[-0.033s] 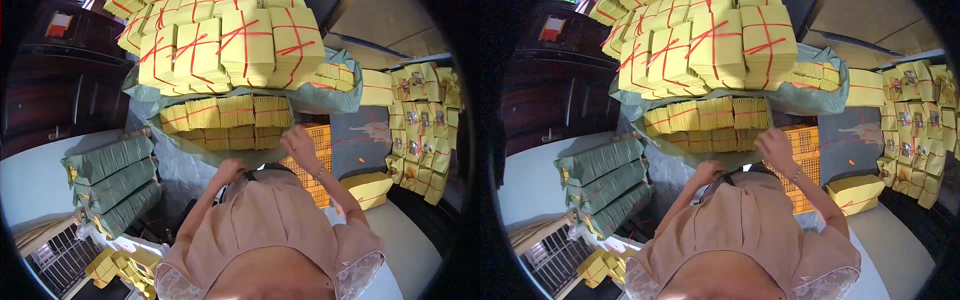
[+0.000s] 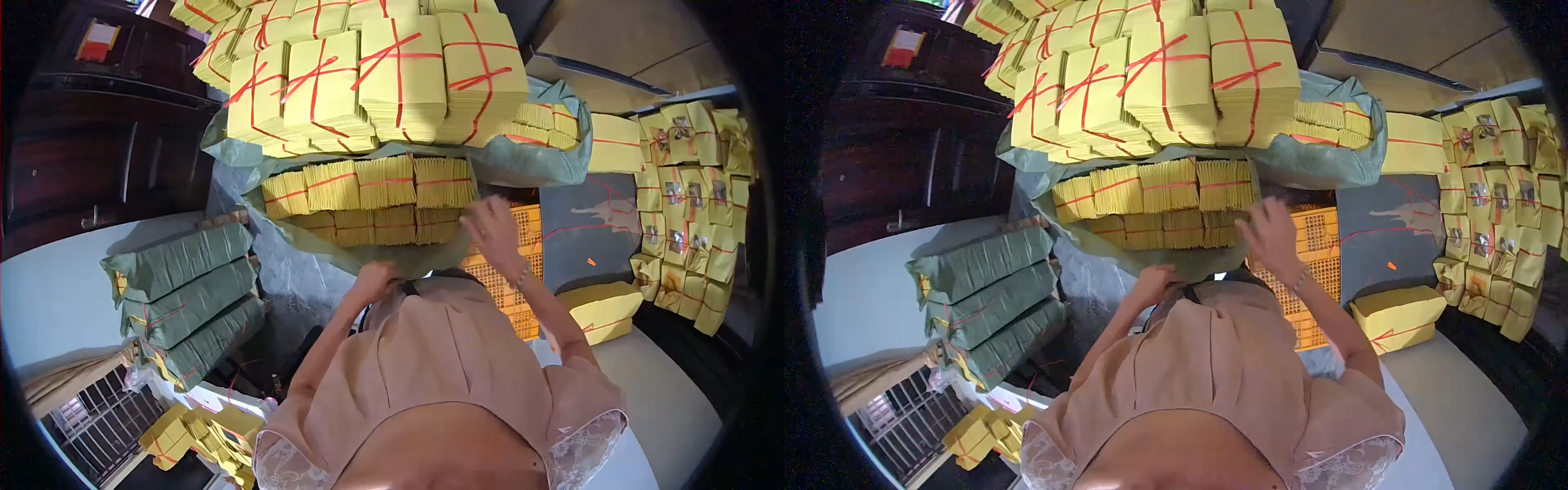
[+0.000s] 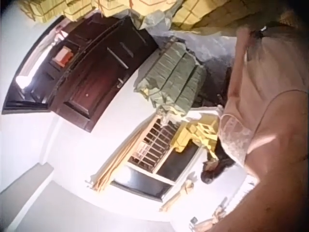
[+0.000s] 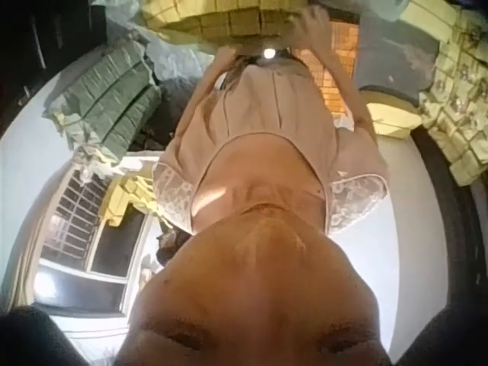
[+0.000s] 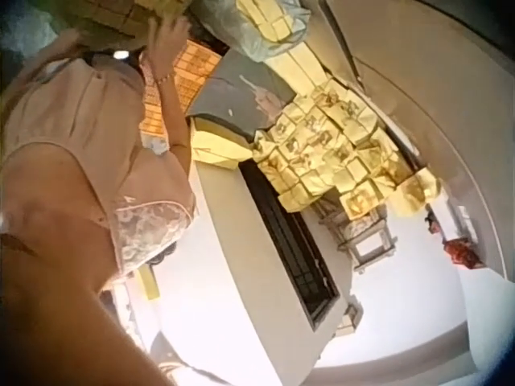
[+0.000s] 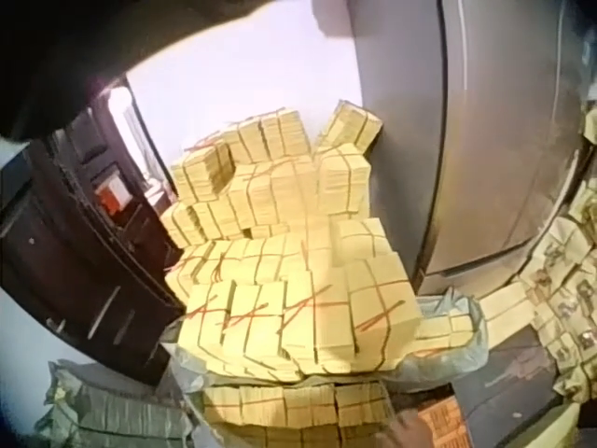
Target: Packing bundles of yellow paper into large green sacks in a warehouse environment.
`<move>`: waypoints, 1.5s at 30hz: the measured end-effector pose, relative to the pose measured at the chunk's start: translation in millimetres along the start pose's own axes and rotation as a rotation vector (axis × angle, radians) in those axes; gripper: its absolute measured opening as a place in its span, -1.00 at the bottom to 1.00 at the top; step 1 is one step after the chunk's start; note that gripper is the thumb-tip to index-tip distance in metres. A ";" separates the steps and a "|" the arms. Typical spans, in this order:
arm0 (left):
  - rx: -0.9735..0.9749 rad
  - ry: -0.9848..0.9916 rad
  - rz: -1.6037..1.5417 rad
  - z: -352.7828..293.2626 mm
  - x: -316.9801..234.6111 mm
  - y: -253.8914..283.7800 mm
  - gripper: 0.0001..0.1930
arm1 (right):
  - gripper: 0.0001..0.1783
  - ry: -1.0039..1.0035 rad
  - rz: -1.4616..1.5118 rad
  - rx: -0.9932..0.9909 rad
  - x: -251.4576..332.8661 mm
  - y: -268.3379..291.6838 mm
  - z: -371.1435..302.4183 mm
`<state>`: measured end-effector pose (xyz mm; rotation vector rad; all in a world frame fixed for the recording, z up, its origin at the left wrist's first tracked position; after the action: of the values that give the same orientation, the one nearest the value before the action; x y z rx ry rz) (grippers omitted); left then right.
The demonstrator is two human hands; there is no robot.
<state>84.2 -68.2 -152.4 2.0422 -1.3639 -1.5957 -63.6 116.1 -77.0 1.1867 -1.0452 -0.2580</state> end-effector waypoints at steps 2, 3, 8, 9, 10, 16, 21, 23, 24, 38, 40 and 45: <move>0.018 0.026 0.040 -6.1 -1.7 -6.1 -0.81 | -0.72 -0.076 -0.082 -0.376 -13.1 25.4 14.0; 0.043 0.042 0.067 -4.2 -1.5 -8.9 -0.81 | -0.74 -0.156 -0.092 -0.392 -28.8 17.7 18.6; 0.098 0.081 0.179 9.0 -19.9 5.5 -0.81 | -0.79 -0.320 0.063 -0.143 -83.1 -14.1 27.9; 0.115 0.072 0.130 9.8 -28.6 10.8 -0.79 | -0.79 -0.293 0.077 -0.176 -82.0 -5.5 24.2; 0.107 0.075 0.137 13.3 -32.6 14.6 -0.79 | -0.80 -0.270 0.090 -0.209 -83.0 0.9 20.5; -0.330 -0.015 -0.467 58.4 -57.6 39.8 -0.74 | -0.81 -0.259 0.345 -0.341 -114.2 24.1 24.9; -0.469 -0.006 -1.077 113.3 -68.8 71.6 -0.59 | -0.81 -0.149 0.726 -0.575 -153.9 97.5 100.0; -0.497 0.032 -1.325 134.8 -73.9 88.0 -0.50 | -0.78 -0.071 0.801 -0.584 -160.6 124.3 133.3; -0.515 0.005 -1.422 152.0 -83.0 90.1 -0.48 | -0.73 -0.114 0.615 -0.598 -206.5 132.6 147.7; -0.439 -0.215 -1.740 220.8 -111.3 133.5 -0.28 | -0.33 -0.124 1.335 -0.002 -150.6 127.1 236.3; -0.487 -0.022 -1.731 218.9 -93.2 122.0 -0.35 | -0.28 -0.384 1.396 0.062 -147.4 113.8 238.6; -0.572 0.156 -1.590 202.0 -111.8 124.3 -0.35 | 0.08 -0.531 1.600 0.134 -192.3 79.3 210.6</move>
<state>-151.1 19.9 -77.6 2.6743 1.0969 -1.6910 -356.4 142.1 -112.4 0.0891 -2.1676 0.8063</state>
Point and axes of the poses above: each hand's wrist, its own z-axis towards the middle knuckle, its own y-axis out of the back of the hand, x = y × z, the point moved 7 cm from there along z, towards the middle knuckle, and after that the axes turned 2 degrees about x, right-handed, at the moved point
